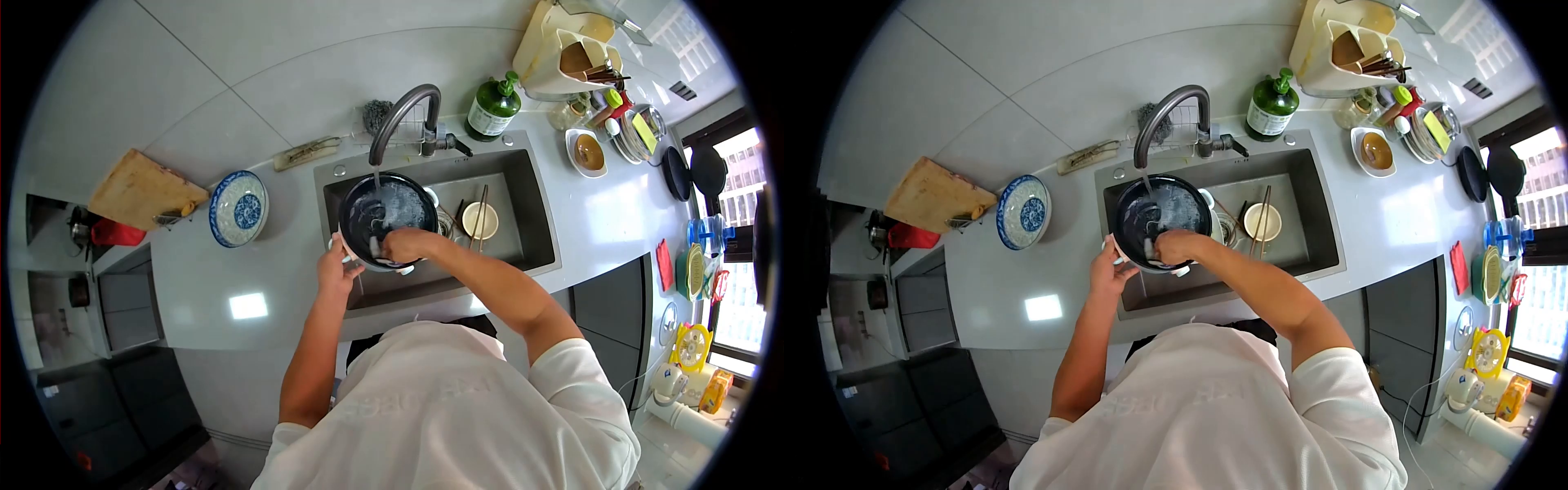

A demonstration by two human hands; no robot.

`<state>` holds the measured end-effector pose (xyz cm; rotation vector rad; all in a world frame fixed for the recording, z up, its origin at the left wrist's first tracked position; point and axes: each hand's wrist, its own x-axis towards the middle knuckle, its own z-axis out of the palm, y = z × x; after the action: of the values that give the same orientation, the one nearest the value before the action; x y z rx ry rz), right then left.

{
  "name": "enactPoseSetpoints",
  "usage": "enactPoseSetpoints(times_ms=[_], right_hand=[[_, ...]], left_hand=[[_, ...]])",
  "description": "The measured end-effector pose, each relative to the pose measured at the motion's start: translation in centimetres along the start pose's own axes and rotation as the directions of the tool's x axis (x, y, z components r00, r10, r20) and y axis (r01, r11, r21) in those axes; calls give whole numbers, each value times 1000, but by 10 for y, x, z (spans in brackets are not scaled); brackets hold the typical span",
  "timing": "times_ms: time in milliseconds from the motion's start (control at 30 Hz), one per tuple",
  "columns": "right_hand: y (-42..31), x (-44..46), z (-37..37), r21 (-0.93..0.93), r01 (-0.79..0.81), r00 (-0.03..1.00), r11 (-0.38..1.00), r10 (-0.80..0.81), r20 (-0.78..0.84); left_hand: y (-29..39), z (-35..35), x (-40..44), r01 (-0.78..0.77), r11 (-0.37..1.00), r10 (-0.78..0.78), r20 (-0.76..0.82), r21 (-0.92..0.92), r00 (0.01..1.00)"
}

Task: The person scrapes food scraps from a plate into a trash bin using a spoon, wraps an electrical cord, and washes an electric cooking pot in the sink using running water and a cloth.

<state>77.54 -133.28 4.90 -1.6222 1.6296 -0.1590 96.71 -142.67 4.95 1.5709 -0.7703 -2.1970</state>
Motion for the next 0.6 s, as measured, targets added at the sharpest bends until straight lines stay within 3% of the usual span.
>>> enactPoseSetpoints(times_ms=[100, 133, 167, 233, 267, 367, 500, 600], right_hand=[[0, 13, -3, 202, -68, 989, 977, 39, 144], [-11, 13, -1, 589, -165, 985, 791, 166, 53], [-18, 17, -4, 750, -147, 978, 644, 208, 13], [-28, 40, 7, 977, 4, 916, 211, 392, -88], [-29, 46, 13, 963, 7, 897, 268, 424, -125], [-27, 21, 10, 528, 34, 945, 848, 144, -293], [-7, -14, -18, 138, 80, 996, 987, -86, 36], [2, -33, -35, -272, -88, 995, 958, 94, 12]], left_hand=[[-4, 11, -10, 8, 1000, -8, -44, 5, 999], [-6, 16, -13, 15, 1000, -15, -62, 2, 998], [-7, 18, -15, 16, 1000, -16, -37, -5, 999], [-10, 18, -18, 21, 1000, -21, 7, -20, 1000], [-7, 19, -20, -3, 1000, 3, 36, 9, 999], [1, 14, -13, -21, 1000, 21, -53, -7, 998], [3, 3, -4, -51, 998, 46, -106, -43, 993], [2, -2, -3, -40, 998, 34, -119, -50, 992]])
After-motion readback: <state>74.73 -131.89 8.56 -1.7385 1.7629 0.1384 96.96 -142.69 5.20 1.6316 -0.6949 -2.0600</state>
